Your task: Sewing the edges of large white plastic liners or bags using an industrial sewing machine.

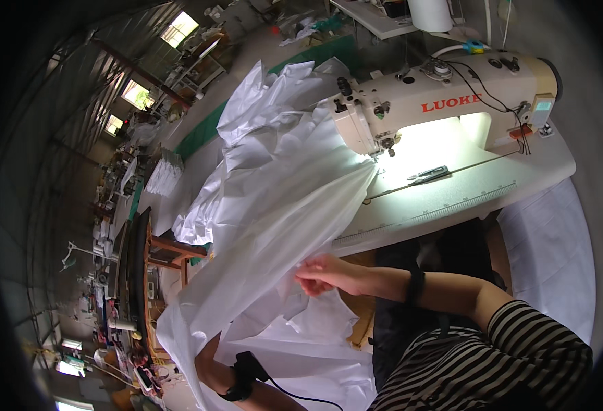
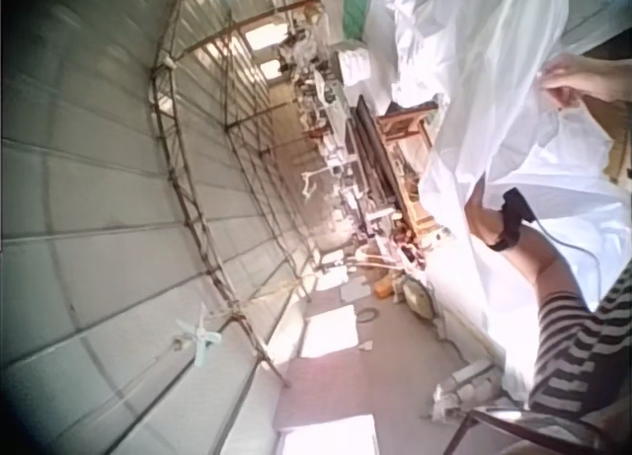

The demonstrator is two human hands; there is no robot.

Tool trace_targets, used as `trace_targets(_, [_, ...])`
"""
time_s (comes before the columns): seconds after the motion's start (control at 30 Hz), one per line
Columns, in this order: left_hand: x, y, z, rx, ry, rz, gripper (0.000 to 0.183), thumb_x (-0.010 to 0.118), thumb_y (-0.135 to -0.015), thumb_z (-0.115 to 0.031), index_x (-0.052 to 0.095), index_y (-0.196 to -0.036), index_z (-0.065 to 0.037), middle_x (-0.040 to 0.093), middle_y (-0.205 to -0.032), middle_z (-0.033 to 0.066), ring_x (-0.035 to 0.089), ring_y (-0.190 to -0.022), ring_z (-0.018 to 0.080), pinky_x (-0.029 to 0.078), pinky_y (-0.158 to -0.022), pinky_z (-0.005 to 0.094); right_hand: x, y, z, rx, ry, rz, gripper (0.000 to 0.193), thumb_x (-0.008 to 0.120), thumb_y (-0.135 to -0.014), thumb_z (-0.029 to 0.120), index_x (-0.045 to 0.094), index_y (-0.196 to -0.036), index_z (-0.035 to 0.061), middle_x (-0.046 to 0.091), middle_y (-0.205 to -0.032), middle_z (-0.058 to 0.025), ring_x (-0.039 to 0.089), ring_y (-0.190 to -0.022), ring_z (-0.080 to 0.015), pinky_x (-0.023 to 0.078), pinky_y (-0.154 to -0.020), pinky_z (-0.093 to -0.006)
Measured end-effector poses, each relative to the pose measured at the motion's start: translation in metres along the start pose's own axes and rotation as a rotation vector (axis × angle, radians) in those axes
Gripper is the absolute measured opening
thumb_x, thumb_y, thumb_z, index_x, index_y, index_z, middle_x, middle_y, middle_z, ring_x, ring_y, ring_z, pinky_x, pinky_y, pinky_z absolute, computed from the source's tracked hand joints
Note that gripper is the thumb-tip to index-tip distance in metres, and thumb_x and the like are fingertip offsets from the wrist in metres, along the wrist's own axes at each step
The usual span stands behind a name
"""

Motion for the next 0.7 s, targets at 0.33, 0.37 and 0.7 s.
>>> trace_targets(0.33, [-0.010,0.007,0.025,-0.160,-0.166,0.204,0.035,0.059,-0.093,-0.013,0.058,-0.127,-0.004,0.057,-0.129,0.0124,0.062,-0.107,0.0265,0.058,-0.082,0.0457,0.001,0.009,-0.029,-0.073,-0.043,0.025,0.048,0.058,-0.099,0.026,0.045,-0.138,0.0024,0.056,-0.128,-0.0072,0.056,-0.115,-0.0200,0.047,-0.100,-0.0351])
trace_targets(0.37, [-0.011,-0.006,0.025,-0.142,-0.194,0.224,0.035,0.059,-0.093,-0.013,0.058,-0.127,-0.004,0.057,-0.129,0.0123,0.062,-0.107,0.0264,0.058,-0.081,0.0460,-0.008,0.022,-0.040,-0.047,0.244,0.210,0.056,0.059,-0.098,0.021,0.036,-0.146,0.0030,0.054,-0.133,-0.0090,0.056,-0.117,-0.0213,0.046,-0.102,-0.0375])
trace_targets(0.7, [0.122,-0.105,0.094,0.150,-0.473,0.492,0.035,0.065,-0.092,-0.015,0.057,-0.120,0.003,0.065,-0.106,0.0157,0.064,-0.092,0.0228,0.054,-0.076,0.0357,-0.140,0.321,-0.063,0.510,0.785,-0.586,0.053,0.069,-0.087,0.039,0.063,-0.122,0.0002,0.068,-0.115,-0.0134,0.065,-0.103,-0.0237,0.050,-0.090,-0.0361])
Point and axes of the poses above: each hand's wrist, its own y-axis away from the middle knuckle, its own x-axis out of the palm, z = x × y, the point moved 1 cm from there along -y, towards the middle knuckle
